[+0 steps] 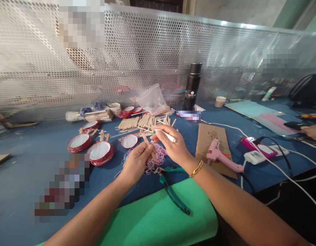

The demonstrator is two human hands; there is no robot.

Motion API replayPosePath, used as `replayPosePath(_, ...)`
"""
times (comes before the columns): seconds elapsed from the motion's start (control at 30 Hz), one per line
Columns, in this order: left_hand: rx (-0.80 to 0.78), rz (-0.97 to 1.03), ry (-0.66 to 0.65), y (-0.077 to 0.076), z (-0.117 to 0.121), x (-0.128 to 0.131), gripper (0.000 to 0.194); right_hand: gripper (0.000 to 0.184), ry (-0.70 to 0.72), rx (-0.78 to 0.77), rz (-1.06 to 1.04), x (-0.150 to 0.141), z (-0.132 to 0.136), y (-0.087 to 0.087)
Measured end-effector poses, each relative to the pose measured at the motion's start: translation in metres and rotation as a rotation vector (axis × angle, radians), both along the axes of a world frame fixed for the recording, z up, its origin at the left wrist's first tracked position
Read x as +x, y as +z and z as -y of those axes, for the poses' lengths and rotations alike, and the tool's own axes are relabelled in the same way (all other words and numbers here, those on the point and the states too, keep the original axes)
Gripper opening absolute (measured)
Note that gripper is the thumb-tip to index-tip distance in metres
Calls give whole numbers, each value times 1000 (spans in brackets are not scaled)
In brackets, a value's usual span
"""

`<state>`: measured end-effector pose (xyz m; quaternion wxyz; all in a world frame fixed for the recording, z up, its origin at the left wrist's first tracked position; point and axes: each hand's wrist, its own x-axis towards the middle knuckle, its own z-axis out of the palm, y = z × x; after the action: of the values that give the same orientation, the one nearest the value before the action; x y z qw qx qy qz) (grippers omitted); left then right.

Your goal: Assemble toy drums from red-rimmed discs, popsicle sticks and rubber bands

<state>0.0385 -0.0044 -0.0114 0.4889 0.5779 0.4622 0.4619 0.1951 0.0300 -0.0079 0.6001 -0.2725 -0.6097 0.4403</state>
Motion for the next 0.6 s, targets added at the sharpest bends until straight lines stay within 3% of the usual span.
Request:
replayPosePath(0.2, 2, -45, -36, -6, -3, -4, 52, 18, 42, -38, 86, -5, 2, -2)
replayPosePath(0.4, 2, -110, -5, -2, 0, -2, 50, 25, 161, -236, -86, -9, 4, 2)
replayPosePath(0.6, 5, -60, -63, 2, 3, 0, 48, 29, 127, -278, -176, -11, 4, 2)
